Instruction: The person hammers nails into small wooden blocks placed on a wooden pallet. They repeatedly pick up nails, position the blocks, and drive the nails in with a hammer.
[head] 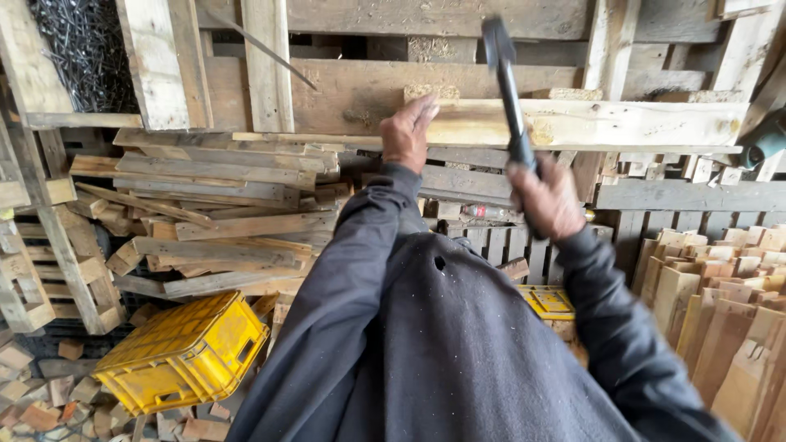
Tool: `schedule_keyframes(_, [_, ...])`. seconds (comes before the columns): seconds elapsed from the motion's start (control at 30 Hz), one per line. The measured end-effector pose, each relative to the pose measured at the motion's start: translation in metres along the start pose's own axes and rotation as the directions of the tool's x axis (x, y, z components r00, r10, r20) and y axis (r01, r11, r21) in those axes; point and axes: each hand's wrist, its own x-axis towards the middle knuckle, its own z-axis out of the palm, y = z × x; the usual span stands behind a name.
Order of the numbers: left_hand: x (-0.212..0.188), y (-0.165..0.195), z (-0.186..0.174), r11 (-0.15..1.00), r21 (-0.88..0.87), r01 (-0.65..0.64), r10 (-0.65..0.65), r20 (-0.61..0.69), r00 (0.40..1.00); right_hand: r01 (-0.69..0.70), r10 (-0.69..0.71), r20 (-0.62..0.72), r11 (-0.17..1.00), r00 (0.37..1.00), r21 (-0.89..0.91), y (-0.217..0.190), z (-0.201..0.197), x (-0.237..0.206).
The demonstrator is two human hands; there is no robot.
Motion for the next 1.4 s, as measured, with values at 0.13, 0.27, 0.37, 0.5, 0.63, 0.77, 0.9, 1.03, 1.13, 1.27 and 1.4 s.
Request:
schedule_keyframes(0.13, [-0.001, -0.019, -0.039, 0.661, 0.606, -0.443, 0.295, 0.333, 0.896, -0.068, 0.071, -0.016, 0.988, 0.997, 0.139, 0.028, 0.02, -0.042])
schedule_keyframes(0.27, [0.004, -0.007, -0.066, 0.469, 0.716, -0.518, 0.128, 0.525, 0.842, -0.134, 0.136, -0.009, 0.982, 0.991, 0.136, 0.059, 0.021, -0.048])
schedule_keyframes(0.37, [0.008, 0.015, -0.055, 0.098, 0.782, -0.616, 0.452, 0.516, 0.727, -0.187, 0.194, -0.017, 0.962, 0.981, 0.198, 0.082, 0.022, -0.041])
schedule_keyframes(0.5, [0.007, 0.029, -0.018, 0.437, 0.787, -0.435, 0.248, 0.359, 0.9, -0.17, 0.17, 0.03, 0.932, 0.985, 0.319, 0.103, 0.027, -0.027])
schedule_keyframes(0.63, [0.009, 0.009, 0.013, 0.844, 0.482, -0.235, 0.116, 0.263, 0.958, -0.167, 0.175, -0.01, 0.951, 0.984, 0.261, 0.105, 0.025, -0.026])
schedule_keyframes(0.77, [0.007, -0.019, 0.021, 0.945, 0.236, -0.225, 0.207, 0.097, 0.973, -0.21, 0.226, -0.035, 0.943, 0.973, 0.26, 0.098, 0.023, -0.04])
schedule_keyframes(0.9, [0.006, -0.032, 0.018, 0.951, 0.295, -0.087, 0.074, 0.053, 0.996, -0.115, 0.128, -0.029, 0.955, 0.991, 0.274, 0.092, 0.028, -0.045])
schedule_keyframes(1.03, [0.01, -0.031, 0.017, 0.97, 0.145, -0.197, 0.184, 0.096, 0.978, -0.234, 0.237, -0.033, 0.969, 0.971, 0.085, 0.078, 0.032, -0.035])
schedule_keyframes(1.13, [0.013, -0.025, 0.016, 0.919, 0.259, -0.296, 0.27, 0.134, 0.954, -0.207, 0.212, -0.04, 0.974, 0.977, 0.095, 0.059, 0.03, -0.039])
schedule_keyframes(1.27, [0.012, -0.022, 0.01, 0.913, 0.307, -0.268, 0.228, 0.158, 0.961, 0.197, -0.202, -0.018, 0.929, 0.979, 0.314, 0.036, 0.028, -0.055])
schedule_keyframes(1.4, [0.013, -0.026, 0.01, 0.897, 0.335, -0.289, 0.237, 0.188, 0.953, 0.291, -0.294, -0.004, 0.942, 0.956, 0.166, 0.024, 0.029, -0.046])
